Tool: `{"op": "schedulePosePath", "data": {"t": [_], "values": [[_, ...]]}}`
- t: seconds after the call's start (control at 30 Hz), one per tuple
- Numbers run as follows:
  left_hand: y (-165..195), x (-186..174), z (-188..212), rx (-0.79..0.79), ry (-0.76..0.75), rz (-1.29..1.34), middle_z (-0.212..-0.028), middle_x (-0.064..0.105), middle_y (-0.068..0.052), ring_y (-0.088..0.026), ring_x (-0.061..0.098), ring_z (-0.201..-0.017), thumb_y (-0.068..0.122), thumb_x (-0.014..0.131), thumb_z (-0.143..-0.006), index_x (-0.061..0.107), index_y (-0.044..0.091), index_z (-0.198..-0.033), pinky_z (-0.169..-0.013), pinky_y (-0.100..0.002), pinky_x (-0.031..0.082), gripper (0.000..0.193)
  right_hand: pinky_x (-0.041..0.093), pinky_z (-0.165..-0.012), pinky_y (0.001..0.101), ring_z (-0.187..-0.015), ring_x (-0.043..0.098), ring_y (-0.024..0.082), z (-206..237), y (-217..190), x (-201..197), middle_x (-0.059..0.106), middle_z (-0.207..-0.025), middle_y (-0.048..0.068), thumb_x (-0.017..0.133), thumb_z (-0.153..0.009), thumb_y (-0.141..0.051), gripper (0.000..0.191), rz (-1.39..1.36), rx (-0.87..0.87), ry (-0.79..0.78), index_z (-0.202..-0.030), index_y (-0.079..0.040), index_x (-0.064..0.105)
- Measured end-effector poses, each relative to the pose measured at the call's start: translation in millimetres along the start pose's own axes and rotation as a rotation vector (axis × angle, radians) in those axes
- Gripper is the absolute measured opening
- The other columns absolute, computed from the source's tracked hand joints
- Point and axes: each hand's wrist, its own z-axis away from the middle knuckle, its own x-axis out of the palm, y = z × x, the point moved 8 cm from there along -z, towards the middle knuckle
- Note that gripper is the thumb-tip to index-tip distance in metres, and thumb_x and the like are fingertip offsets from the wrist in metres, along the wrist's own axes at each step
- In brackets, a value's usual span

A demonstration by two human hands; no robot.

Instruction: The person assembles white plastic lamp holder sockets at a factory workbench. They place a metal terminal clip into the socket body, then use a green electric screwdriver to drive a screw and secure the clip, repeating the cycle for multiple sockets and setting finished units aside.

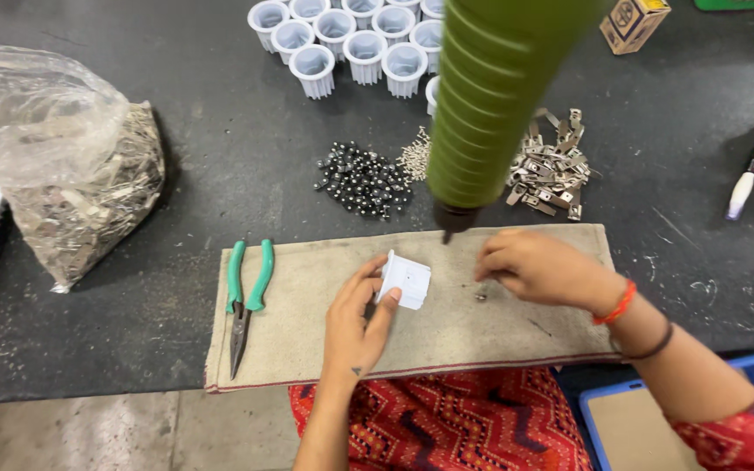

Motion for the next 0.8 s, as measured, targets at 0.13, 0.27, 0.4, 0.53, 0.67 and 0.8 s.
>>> {"op": "schedulePosePath", "data": {"t": [0.13, 0.27, 0.4, 0.53, 0.67, 0.8], "values": [[7.0, 6.8, -0.6, 0.093, 0.008, 0.11, -0.135, 0.07, -0.014, -0.028, 0.072, -0.114, 0.015, 0.071, -0.094, 0.07, 0.002, -0.097, -0.094, -0.033, 0.055, 0.014, 0.056, -0.084, 0.0393, -0.095, 0.069, 0.029, 4.9, -22.0, -21.2, 0.072, -0.103, 0.01, 0.069, -0.081, -0.006, 0.02, 0.041, -0.098, 0.346, -0.101, -0.005, 0.074], [21.2, 2.5, 3.6, 0.203, 0.115, 0.003, -0.136, 0.066, -0.018, -0.033, 0.065, -0.126, 0.02, 0.079, -0.085, 0.061, 0.002, -0.12, -0.104, -0.041, 0.05, 0.043, 0.058, -0.074, 0.0343, -0.081, 0.072, 0.023, 27.0, -8.6, -12.6, 0.073, -0.094, 0.006, 0.076, -0.085, -0.017, 0.016, -0.073, 0.29, 0.447, -0.099, -0.008, 0.075], [42.8, 14.9, 4.6, 0.36, 0.159, -0.228, -0.14, 0.057, -0.029, -0.044, 0.057, -0.126, 0.031, 0.089, -0.067, 0.044, -0.003, -0.144, -0.103, -0.049, 0.046, 0.095, 0.056, -0.07, 0.035, -0.076, 0.07, 0.023, 43.4, -12.8, 11.5, 0.071, -0.088, 0.008, 0.085, -0.075, -0.026, 0.03, 0.023, 0.446, 0.478, -0.095, -0.006, 0.074], [27.1, 35.8, -4.1, 0.155, 0.064, -0.216, -0.132, 0.065, -0.02, -0.039, 0.065, -0.116, 0.029, 0.087, -0.074, 0.048, 0.001, -0.145, -0.098, -0.044, 0.052, 0.085, 0.056, -0.073, 0.0338, -0.08, 0.07, 0.022, 45.1, -21.5, 16.0, 0.071, -0.089, 0.007, 0.08, -0.079, -0.02, 0.024, 0.084, 0.377, 0.632, -0.098, -0.006, 0.075], [27.2, 33.8, -1.5, 0.255, 0.093, -0.188, -0.137, 0.064, -0.021, -0.039, 0.065, -0.119, 0.025, 0.085, -0.075, 0.049, 0.001, -0.142, -0.101, -0.044, 0.052, 0.08, 0.056, -0.067, 0.0299, -0.073, 0.069, 0.017, 46.7, -19.9, 12.2, 0.074, -0.091, 0.005, 0.082, -0.076, -0.016, 0.026, -0.101, 0.403, 0.701, -0.1, -0.007, 0.076], [26.5, 30.3, -1.1, 0.305, 0.082, -0.156, -0.134, 0.065, -0.019, -0.038, 0.064, -0.121, 0.022, 0.086, -0.071, 0.051, 0.003, -0.141, -0.103, -0.045, 0.05, 0.081, 0.056, -0.067, 0.0264, -0.075, 0.068, 0.014, 37.3, -45.1, 9.3, 0.074, -0.097, 0.005, 0.084, -0.077, -0.012, 0.031, -0.255, 0.242, 0.736, -0.106, -0.008, 0.076]]}}
